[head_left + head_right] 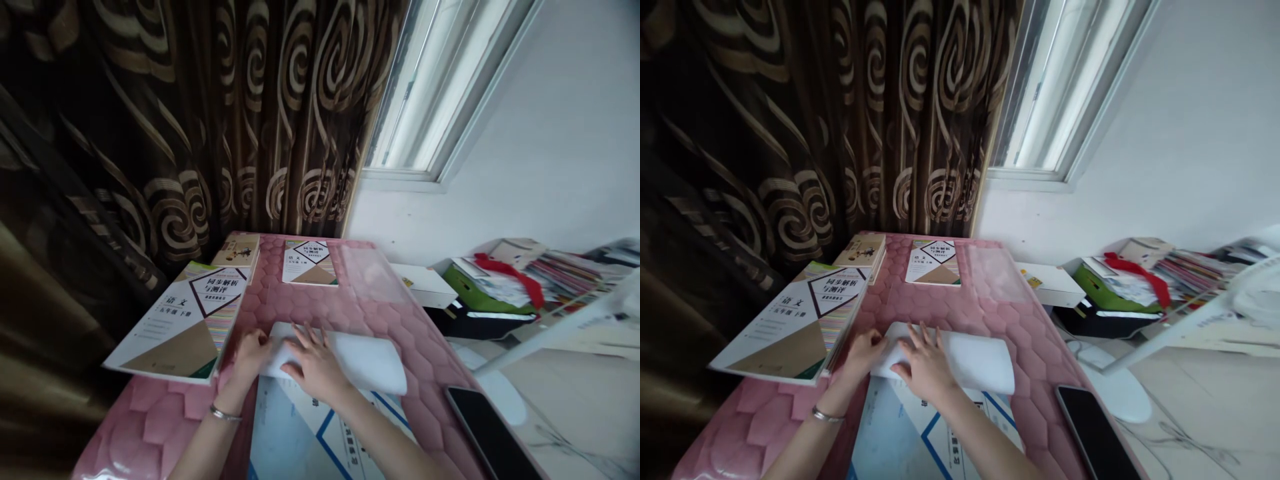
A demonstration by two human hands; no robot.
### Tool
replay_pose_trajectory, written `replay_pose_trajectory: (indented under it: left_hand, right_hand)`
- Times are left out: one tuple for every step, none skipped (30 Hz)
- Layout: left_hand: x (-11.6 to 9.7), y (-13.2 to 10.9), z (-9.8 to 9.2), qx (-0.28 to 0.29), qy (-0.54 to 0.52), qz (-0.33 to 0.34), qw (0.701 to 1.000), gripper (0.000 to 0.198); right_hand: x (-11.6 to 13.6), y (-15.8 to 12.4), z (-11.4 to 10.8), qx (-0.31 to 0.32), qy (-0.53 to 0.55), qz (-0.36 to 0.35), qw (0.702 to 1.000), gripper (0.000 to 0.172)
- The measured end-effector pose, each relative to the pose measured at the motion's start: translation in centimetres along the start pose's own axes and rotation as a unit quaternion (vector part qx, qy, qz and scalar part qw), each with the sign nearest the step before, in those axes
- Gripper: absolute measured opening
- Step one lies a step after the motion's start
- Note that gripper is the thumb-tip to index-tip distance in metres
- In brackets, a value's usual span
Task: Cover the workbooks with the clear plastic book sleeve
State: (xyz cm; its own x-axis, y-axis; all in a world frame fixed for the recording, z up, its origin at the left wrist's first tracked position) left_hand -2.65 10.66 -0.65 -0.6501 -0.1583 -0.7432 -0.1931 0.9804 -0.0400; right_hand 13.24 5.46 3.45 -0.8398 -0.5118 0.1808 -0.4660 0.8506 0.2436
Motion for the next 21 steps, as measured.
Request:
replay_pose_trajectory:
  left_hand:
    - [0.1,0.5,0.0,-0.007,-0.018,-0.031,0.999,0.014]
    - [0.2,1.2,-0.2,-0.023,-0.047,-0.055,0.997,0.013]
    - [0.1,1.8,-0.3,-0.043,-0.082,-0.074,0.993,0.013]
    - [0.0,2.6,-0.4,-0.061,-0.114,-0.087,0.988,0.014]
    - [-0.2,3.4,-0.3,-0.068,-0.137,-0.097,0.983,0.014]
    - [-0.4,4.3,0.0,-0.068,-0.154,-0.106,0.980,0.013]
    - [-0.6,5.1,0.3,-0.061,-0.169,-0.114,0.977,0.011]
    - [-0.8,5.8,0.7,-0.050,-0.187,-0.123,0.973,0.009]
    - [-0.9,6.3,1.1,-0.038,-0.205,-0.130,0.969,0.008]
    - [-1.1,6.7,1.5,-0.024,-0.223,-0.135,0.965,0.008]
    - [-1.3,6.9,1.7,-0.011,-0.240,-0.135,0.961,0.010]
    - [-1.6,7.0,1.8,0.002,-0.257,-0.131,0.957,0.012]
    - [-1.9,6.9,1.8,0.013,-0.274,-0.122,0.954,0.012]
    - [-2.2,6.7,1.7,0.022,-0.291,-0.109,0.950,0.011]
    - [-2.5,6.4,1.5,0.028,-0.306,-0.094,0.947,0.012]
    - [-2.7,6.0,1.3,0.037,-0.323,-0.077,0.942,0.015]
    - [-3.0,5.5,1.1,0.049,-0.347,-0.057,0.935,0.021]
    - [-3.2,4.9,1.1,0.066,-0.377,-0.039,0.923,0.027]
    - [-3.3,4.4,1.1,0.083,-0.408,-0.024,0.909,0.034]
    - [-3.3,3.8,1.2,0.098,-0.437,-0.014,0.894,0.040]
    - [-3.1,3.2,1.4,0.108,-0.462,-0.011,0.880,0.045]
  right_hand:
    - [-0.2,0.0,0.9,0.012,0.001,0.008,1.000,0.050]
    - [-0.5,0.0,1.5,0.020,0.000,0.015,1.000,0.051]
    - [-0.7,0.0,2.0,0.025,-0.001,0.020,0.999,0.051]
    - [-0.8,0.0,2.2,0.027,-0.004,0.022,0.999,0.051]
    - [-0.9,0.1,2.3,0.025,-0.007,0.021,0.999,0.052]
    - [-1.0,0.2,2.2,0.021,-0.010,0.018,1.000,0.052]
    - [-1.0,0.3,2.0,0.014,-0.015,0.015,1.000,0.052]
    - [-1.1,0.5,1.8,0.005,-0.020,0.012,1.000,0.052]
    - [-1.1,0.7,1.5,-0.004,-0.025,0.010,1.000,0.051]
    - [-1.1,1.0,1.2,-0.015,-0.031,0.009,0.999,0.050]
    - [-1.1,1.2,1.0,-0.026,-0.036,0.010,0.999,0.050]
    - [-1.1,1.4,0.8,-0.036,-0.040,0.011,0.998,0.049]
    - [-1.1,1.5,0.7,-0.045,-0.042,0.012,0.998,0.049]
    - [-1.1,1.6,0.6,-0.051,-0.043,0.013,0.998,0.049]
    - [-1.0,1.7,0.6,-0.055,-0.042,0.014,0.998,0.048]
    - [-0.9,1.6,0.7,-0.058,-0.042,0.014,0.997,0.048]
    - [-0.7,1.4,0.7,-0.060,-0.041,0.014,0.997,0.049]
    - [-0.5,1.2,0.8,-0.062,-0.042,0.012,0.997,0.049]
    - [-0.3,1.0,0.9,-0.066,-0.043,0.009,0.997,0.050]
    - [-0.1,0.7,1.0,-0.070,-0.046,0.006,0.996,0.051]
    - [0.1,0.4,1.1,-0.074,-0.050,0.003,0.996,0.052]
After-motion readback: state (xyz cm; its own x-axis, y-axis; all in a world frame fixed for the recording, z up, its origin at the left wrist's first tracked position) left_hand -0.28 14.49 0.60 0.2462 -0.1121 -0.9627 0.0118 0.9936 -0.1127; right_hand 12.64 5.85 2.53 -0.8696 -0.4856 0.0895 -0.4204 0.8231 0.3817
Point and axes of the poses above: each hand's wrist, its own y-axis towards the middle knuckle, its own z-axis out of the palm, x = y × z, the point moved 9 cm from there along y, towards the middle knuckle, and after that the axes turned 1 degree about -z, right-handed, at the moved point
